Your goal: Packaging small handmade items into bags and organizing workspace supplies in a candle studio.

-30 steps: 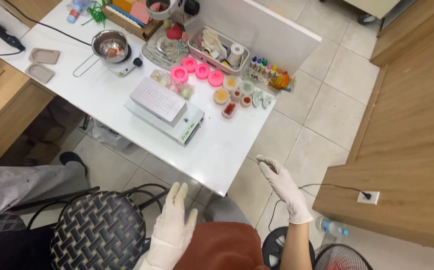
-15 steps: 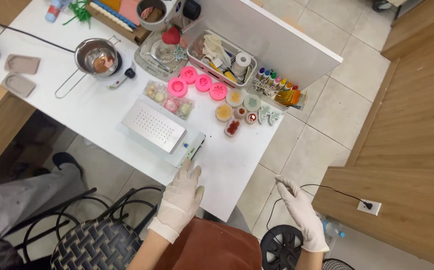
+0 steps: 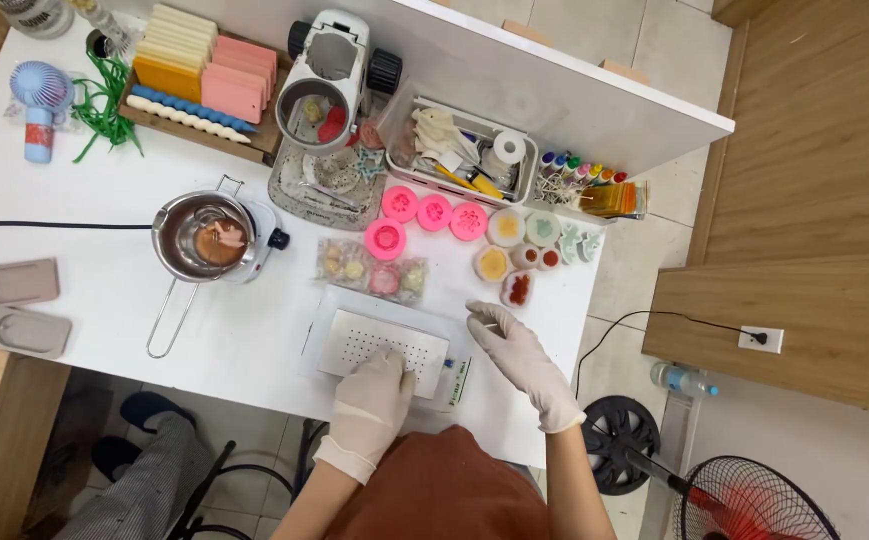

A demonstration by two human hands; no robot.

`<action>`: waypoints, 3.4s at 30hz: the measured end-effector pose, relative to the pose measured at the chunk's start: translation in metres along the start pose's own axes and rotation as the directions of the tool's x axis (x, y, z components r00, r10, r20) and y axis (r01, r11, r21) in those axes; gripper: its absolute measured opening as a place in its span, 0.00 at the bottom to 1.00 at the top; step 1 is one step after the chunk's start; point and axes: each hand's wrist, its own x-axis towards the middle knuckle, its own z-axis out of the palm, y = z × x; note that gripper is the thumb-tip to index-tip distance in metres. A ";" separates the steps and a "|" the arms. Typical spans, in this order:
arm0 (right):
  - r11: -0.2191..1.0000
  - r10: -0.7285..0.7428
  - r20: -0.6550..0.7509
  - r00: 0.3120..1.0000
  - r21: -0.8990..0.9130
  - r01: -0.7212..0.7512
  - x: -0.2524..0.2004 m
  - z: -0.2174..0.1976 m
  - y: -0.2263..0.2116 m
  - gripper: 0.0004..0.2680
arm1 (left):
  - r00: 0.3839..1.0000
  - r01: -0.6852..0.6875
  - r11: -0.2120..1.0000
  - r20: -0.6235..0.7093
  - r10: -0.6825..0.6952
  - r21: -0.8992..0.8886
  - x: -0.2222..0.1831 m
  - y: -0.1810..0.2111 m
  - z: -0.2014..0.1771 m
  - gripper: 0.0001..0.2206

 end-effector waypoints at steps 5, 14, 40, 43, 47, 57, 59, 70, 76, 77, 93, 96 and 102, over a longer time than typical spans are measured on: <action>0.999 -0.037 -0.004 0.999 -0.021 0.037 0.023 0.015 0.007 0.18 | 0.990 0.120 0.990 0.070 -0.125 0.076 0.012 -0.048 0.015 0.25; 0.993 -0.113 0.124 0.986 -0.024 0.117 0.014 0.012 0.028 0.18 | 0.917 0.340 0.922 0.155 -0.369 0.183 0.023 -0.006 -0.008 0.36; 0.829 -0.128 -0.043 0.991 -0.554 0.083 0.322 0.066 0.143 0.40 | 0.973 -0.130 0.976 0.211 0.093 0.173 0.039 -0.067 0.052 0.34; 0.803 -0.070 -0.119 0.990 -0.596 -0.015 0.317 0.097 0.089 0.34 | 0.956 -0.260 0.948 0.186 0.226 0.185 0.049 -0.087 0.090 0.22; 0.754 0.131 -0.314 0.941 -0.585 -0.300 0.232 0.130 0.002 0.32 | 0.929 -0.371 0.881 0.108 0.355 0.295 0.032 -0.089 0.076 0.08; 0.779 0.115 -0.522 0.845 -0.481 -0.403 0.167 0.125 -0.029 0.29 | 0.873 -0.438 0.780 0.005 0.487 0.447 0.031 -0.075 0.077 0.06; 0.972 -0.149 -0.703 0.696 -0.235 -0.029 0.159 0.120 -0.016 0.30 | 0.905 -0.330 0.804 -0.077 0.418 0.494 0.032 -0.080 0.099 0.05; 0.816 -0.058 -0.859 0.509 0.252 0.519 0.047 0.165 -0.054 0.25 | 0.860 -0.297 0.658 -0.105 0.499 0.692 0.037 -0.085 0.099 0.03; 0.749 -0.032 -0.867 0.497 0.309 0.587 0.046 0.191 -0.029 0.27 | 0.891 -0.206 0.735 -0.187 0.414 0.646 0.051 -0.101 0.147 0.02; 0.750 0.007 -0.868 0.496 0.333 0.571 0.044 0.193 -0.028 0.26 | 0.880 -0.185 0.771 -0.246 0.406 0.610 0.053 -0.103 0.143 0.01; 0.824 -0.239 -0.863 0.444 0.061 0.563 0.046 0.187 -0.009 0.29 | 0.786 -0.604 0.721 0.105 0.609 0.340 0.058 -0.121 0.076 0.07; 0.859 -0.188 -0.918 0.349 0.019 0.512 0.051 0.193 -0.014 0.27 | 0.802 -0.595 0.787 0.178 0.570 0.164 0.065 -0.131 0.076 0.08; 0.881 -0.104 -0.914 0.393 0.099 0.464 0.058 0.185 -0.012 0.25 | 0.677 -0.713 0.692 0.146 0.721 -0.110 0.056 -0.130 0.020 0.10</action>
